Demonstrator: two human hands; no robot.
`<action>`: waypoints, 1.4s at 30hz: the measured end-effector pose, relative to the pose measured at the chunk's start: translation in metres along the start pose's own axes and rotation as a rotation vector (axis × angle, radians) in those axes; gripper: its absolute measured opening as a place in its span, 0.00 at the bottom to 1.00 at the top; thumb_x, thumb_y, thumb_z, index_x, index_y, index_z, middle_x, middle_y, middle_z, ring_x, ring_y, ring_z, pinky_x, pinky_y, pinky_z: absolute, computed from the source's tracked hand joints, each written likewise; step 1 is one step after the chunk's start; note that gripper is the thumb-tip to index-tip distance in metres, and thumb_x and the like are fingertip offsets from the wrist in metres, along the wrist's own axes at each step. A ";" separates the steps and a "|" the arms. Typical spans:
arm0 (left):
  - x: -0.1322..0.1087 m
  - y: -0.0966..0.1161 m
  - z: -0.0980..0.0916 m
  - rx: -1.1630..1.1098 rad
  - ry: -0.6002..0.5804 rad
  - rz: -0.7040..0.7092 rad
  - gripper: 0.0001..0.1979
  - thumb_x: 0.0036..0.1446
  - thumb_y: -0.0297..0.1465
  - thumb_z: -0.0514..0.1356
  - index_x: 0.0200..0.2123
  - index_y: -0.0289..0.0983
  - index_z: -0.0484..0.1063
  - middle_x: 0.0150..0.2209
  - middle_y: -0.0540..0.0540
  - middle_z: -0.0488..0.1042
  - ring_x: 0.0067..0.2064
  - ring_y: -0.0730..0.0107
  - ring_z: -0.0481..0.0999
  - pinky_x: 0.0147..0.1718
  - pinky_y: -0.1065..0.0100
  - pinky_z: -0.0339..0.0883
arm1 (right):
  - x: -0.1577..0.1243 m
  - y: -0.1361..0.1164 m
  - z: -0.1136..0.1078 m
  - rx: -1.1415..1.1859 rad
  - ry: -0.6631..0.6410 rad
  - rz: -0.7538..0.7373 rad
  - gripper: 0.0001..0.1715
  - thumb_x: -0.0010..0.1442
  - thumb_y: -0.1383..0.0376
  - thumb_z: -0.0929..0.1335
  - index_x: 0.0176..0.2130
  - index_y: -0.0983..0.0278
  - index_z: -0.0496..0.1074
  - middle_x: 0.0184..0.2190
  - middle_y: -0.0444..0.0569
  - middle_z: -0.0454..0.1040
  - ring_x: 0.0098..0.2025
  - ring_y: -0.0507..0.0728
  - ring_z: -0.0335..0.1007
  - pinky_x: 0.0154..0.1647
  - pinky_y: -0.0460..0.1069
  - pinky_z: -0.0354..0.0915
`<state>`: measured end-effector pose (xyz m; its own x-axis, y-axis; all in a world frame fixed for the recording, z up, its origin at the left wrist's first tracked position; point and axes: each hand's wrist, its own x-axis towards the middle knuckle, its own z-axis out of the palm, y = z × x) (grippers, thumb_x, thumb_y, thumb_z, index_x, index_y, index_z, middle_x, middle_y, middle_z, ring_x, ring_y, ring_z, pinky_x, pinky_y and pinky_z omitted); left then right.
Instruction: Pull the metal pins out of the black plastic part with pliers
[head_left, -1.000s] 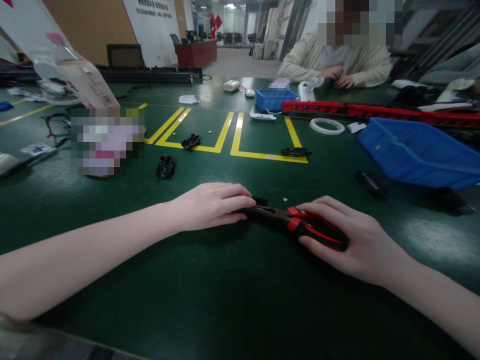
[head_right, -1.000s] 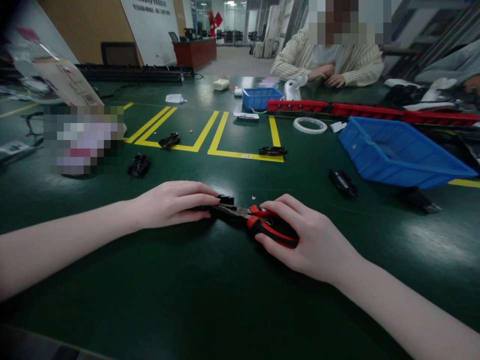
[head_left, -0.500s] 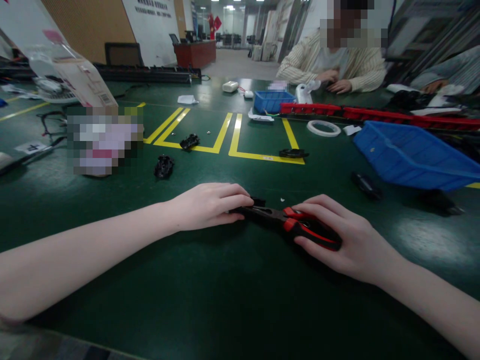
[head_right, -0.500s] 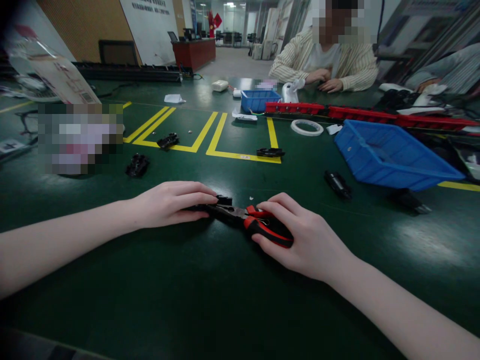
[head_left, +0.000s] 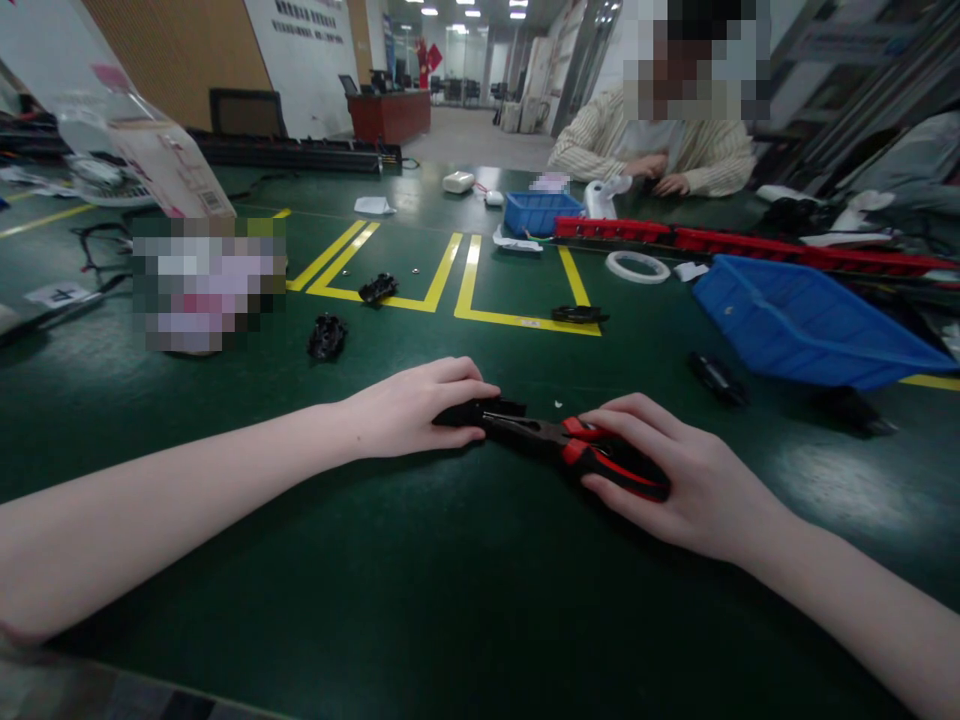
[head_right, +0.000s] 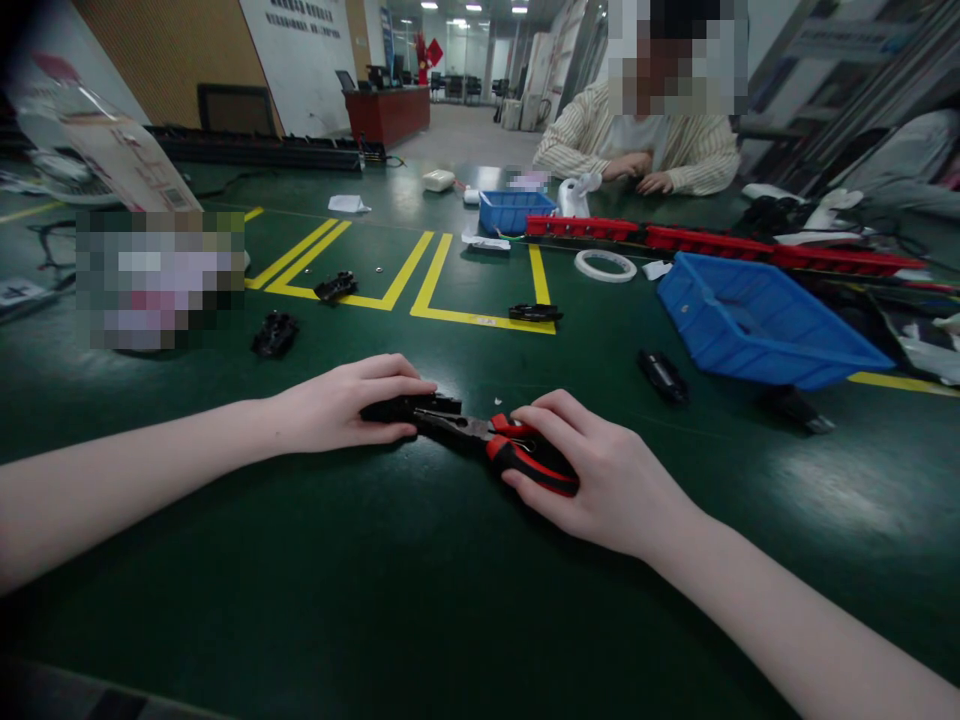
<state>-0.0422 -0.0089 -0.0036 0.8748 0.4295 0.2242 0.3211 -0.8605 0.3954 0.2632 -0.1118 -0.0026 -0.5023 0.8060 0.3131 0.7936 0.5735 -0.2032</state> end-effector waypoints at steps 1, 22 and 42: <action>0.000 0.000 0.000 -0.004 -0.003 -0.006 0.23 0.65 0.34 0.60 0.61 0.35 0.67 0.54 0.40 0.70 0.53 0.60 0.73 0.51 0.58 0.74 | 0.000 0.000 0.000 -0.006 0.001 -0.009 0.24 0.62 0.55 0.68 0.55 0.61 0.67 0.50 0.54 0.72 0.40 0.58 0.76 0.38 0.54 0.76; 0.002 -0.001 -0.003 -0.016 -0.046 -0.063 0.20 0.65 0.38 0.61 0.57 0.36 0.70 0.42 0.45 0.72 0.41 0.66 0.73 0.38 0.68 0.65 | 0.004 0.000 -0.003 -0.029 -0.028 -0.046 0.24 0.63 0.55 0.68 0.55 0.61 0.65 0.50 0.55 0.71 0.38 0.57 0.75 0.36 0.53 0.74; 0.004 -0.002 -0.006 -0.008 -0.082 -0.114 0.24 0.62 0.39 0.63 0.60 0.40 0.69 0.27 0.54 0.66 0.29 0.71 0.68 0.30 0.72 0.57 | 0.004 -0.002 0.003 0.094 -0.017 0.018 0.23 0.62 0.55 0.69 0.55 0.59 0.66 0.50 0.54 0.71 0.44 0.59 0.75 0.42 0.56 0.75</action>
<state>-0.0411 -0.0040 0.0018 0.8595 0.5003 0.1043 0.4176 -0.8052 0.4210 0.2589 -0.1092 -0.0039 -0.4950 0.8181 0.2929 0.7670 0.5697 -0.2951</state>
